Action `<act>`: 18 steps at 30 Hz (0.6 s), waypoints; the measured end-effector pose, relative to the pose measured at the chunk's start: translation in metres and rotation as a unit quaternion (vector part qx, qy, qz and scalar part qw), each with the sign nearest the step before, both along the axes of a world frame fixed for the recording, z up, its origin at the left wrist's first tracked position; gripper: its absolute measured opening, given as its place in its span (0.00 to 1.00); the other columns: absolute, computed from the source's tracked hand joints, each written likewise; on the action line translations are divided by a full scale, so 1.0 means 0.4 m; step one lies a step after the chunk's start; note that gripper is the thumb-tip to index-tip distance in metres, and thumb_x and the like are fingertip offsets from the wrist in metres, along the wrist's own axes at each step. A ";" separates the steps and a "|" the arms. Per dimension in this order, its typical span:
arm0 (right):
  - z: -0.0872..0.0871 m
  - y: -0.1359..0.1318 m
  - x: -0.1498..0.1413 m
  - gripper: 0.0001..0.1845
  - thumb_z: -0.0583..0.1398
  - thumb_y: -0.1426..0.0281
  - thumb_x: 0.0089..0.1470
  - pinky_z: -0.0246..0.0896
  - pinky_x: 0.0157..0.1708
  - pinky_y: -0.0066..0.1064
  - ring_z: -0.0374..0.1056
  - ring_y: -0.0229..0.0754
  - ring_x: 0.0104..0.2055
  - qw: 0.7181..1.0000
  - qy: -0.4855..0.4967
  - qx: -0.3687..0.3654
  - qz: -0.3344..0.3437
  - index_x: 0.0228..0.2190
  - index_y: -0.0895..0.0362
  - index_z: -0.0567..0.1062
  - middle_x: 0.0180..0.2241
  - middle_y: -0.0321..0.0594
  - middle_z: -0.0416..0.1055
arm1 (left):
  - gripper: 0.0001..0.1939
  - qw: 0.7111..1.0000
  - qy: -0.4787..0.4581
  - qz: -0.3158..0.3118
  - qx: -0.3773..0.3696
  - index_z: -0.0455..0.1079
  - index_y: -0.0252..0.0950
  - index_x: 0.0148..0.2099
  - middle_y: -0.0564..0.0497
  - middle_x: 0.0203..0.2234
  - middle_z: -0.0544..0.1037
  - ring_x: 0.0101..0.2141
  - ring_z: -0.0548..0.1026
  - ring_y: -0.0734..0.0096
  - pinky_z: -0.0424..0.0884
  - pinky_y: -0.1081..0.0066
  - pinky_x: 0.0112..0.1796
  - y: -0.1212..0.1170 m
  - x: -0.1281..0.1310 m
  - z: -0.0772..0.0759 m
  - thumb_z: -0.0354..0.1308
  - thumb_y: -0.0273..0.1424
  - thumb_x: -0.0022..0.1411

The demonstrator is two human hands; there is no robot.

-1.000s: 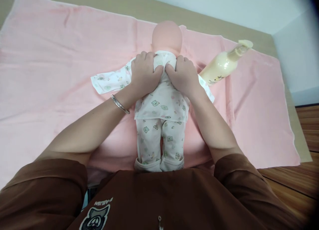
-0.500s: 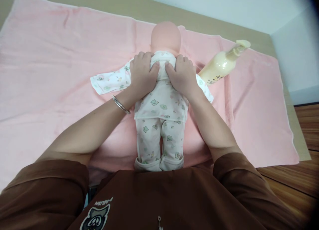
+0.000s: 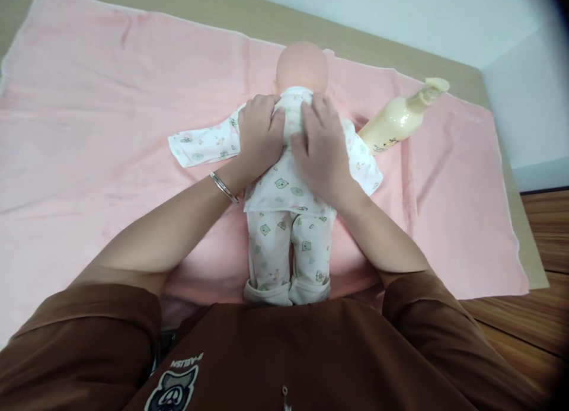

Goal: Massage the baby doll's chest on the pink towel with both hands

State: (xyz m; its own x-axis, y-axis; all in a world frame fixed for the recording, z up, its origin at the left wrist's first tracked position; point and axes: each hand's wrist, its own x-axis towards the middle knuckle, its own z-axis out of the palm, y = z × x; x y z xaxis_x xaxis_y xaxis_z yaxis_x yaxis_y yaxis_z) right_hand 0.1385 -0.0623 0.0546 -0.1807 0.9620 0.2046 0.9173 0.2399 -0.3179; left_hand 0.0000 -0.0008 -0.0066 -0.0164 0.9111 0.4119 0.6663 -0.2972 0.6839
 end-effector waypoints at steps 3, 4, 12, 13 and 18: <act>0.002 -0.004 -0.003 0.31 0.50 0.67 0.69 0.41 0.80 0.60 0.42 0.58 0.81 0.999 0.009 -0.032 0.016 0.69 0.61 0.61 0.77 0.49 0.48 | 0.13 1.000 -0.006 -0.001 -0.010 0.72 0.44 0.46 0.45 0.46 0.79 0.51 0.73 0.51 0.67 0.47 0.57 -0.002 0.002 0.003 0.46 0.30 0.72; 0.009 -0.007 -0.001 0.30 0.50 0.66 0.69 0.42 0.80 0.58 0.42 0.56 0.81 0.999 0.017 -0.025 0.017 0.69 0.60 0.62 0.77 0.48 0.48 | 0.12 1.000 -0.007 -0.004 -0.013 0.72 0.45 0.46 0.46 0.46 0.79 0.51 0.73 0.51 0.67 0.47 0.57 -0.003 0.001 0.005 0.46 0.30 0.72; -0.025 0.019 0.003 0.31 0.49 0.70 0.68 0.40 0.80 0.59 0.43 0.55 0.81 1.000 0.001 -0.018 0.007 0.69 0.61 0.62 0.76 0.48 0.49 | 0.11 1.000 0.011 -0.008 -0.011 0.72 0.45 0.45 0.44 0.47 0.79 0.52 0.75 0.47 0.69 0.46 0.56 -0.002 -0.002 0.008 0.48 0.30 0.69; -0.029 0.023 0.003 0.31 0.49 0.69 0.68 0.39 0.80 0.61 0.44 0.57 0.81 1.000 0.000 -0.024 0.011 0.69 0.61 0.62 0.76 0.50 0.49 | 0.11 1.000 0.009 -0.002 -0.008 0.72 0.44 0.45 0.44 0.46 0.79 0.51 0.75 0.48 0.69 0.47 0.56 -0.001 -0.001 0.007 0.49 0.29 0.68; 0.019 0.003 0.015 0.31 0.48 0.68 0.70 0.45 0.81 0.45 0.40 0.46 0.82 1.000 0.008 0.004 0.023 0.71 0.58 0.60 0.78 0.42 0.44 | 0.10 1.000 0.006 -0.015 0.002 0.73 0.47 0.45 0.45 0.45 0.80 0.50 0.75 0.48 0.70 0.46 0.55 0.002 -0.003 0.004 0.50 0.31 0.69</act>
State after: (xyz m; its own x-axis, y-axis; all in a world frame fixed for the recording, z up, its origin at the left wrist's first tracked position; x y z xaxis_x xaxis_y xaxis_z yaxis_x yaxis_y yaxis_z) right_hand 0.1446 -0.0611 0.0621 -0.2212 0.9512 0.2154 0.9004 0.2840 -0.3295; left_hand -0.0013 -0.0002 -0.0050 0.0154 0.9094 0.4156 0.6654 -0.3195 0.6746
